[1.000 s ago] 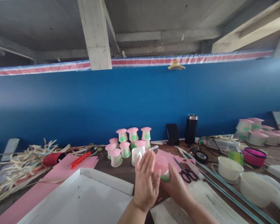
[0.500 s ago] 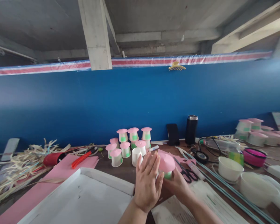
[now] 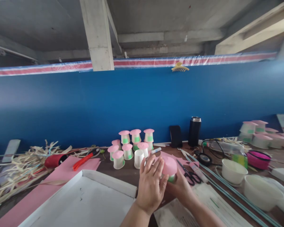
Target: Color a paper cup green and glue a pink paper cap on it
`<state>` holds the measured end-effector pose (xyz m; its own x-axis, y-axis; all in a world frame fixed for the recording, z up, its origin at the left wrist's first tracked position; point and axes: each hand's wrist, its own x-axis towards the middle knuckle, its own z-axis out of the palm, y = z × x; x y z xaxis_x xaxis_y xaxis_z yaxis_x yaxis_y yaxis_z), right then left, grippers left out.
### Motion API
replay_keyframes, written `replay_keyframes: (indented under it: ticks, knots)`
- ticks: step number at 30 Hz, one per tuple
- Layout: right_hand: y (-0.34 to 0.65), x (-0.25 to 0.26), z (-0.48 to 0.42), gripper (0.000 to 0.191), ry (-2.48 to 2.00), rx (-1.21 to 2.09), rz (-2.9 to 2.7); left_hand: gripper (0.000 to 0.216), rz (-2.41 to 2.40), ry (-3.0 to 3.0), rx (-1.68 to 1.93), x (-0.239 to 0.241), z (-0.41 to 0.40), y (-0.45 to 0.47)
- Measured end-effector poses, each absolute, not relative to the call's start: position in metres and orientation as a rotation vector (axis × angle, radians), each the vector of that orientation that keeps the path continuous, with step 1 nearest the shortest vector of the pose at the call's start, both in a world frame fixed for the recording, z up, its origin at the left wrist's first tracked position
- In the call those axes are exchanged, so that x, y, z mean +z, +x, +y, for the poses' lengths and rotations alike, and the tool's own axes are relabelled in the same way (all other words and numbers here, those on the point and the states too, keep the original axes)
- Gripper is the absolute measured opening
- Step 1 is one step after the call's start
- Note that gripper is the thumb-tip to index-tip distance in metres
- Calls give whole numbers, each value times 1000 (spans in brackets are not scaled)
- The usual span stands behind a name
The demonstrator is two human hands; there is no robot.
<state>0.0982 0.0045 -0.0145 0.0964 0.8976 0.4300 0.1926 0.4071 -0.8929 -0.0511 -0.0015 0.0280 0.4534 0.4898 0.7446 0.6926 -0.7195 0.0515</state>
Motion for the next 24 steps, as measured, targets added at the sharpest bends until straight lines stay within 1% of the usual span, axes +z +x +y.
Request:
replay_keyframes:
  ticks: [4, 10, 13, 18, 24]
  knots:
    - [99, -11, 3, 55, -1087, 698, -1417, 54, -1048, -2466, -1084, 26, 0, -51]
    - [99, -9, 1, 55, -1130, 634, -1470, 60, -1082, -2416, -1217, 20, 2, -50]
    - [98, -13, 2, 53, -1160, 600, -1481, 62, -1080, -2425, -1218, 21, 1, -50]
    - [98, -14, 1, 56, -1169, 568, -1508, 61, -1104, -2524, -1162, 24, 0, -50]
    - [99, -16, 3, 59, -1187, 542, -1528, 60, -1104, -2514, -1203, 22, 0, -50]
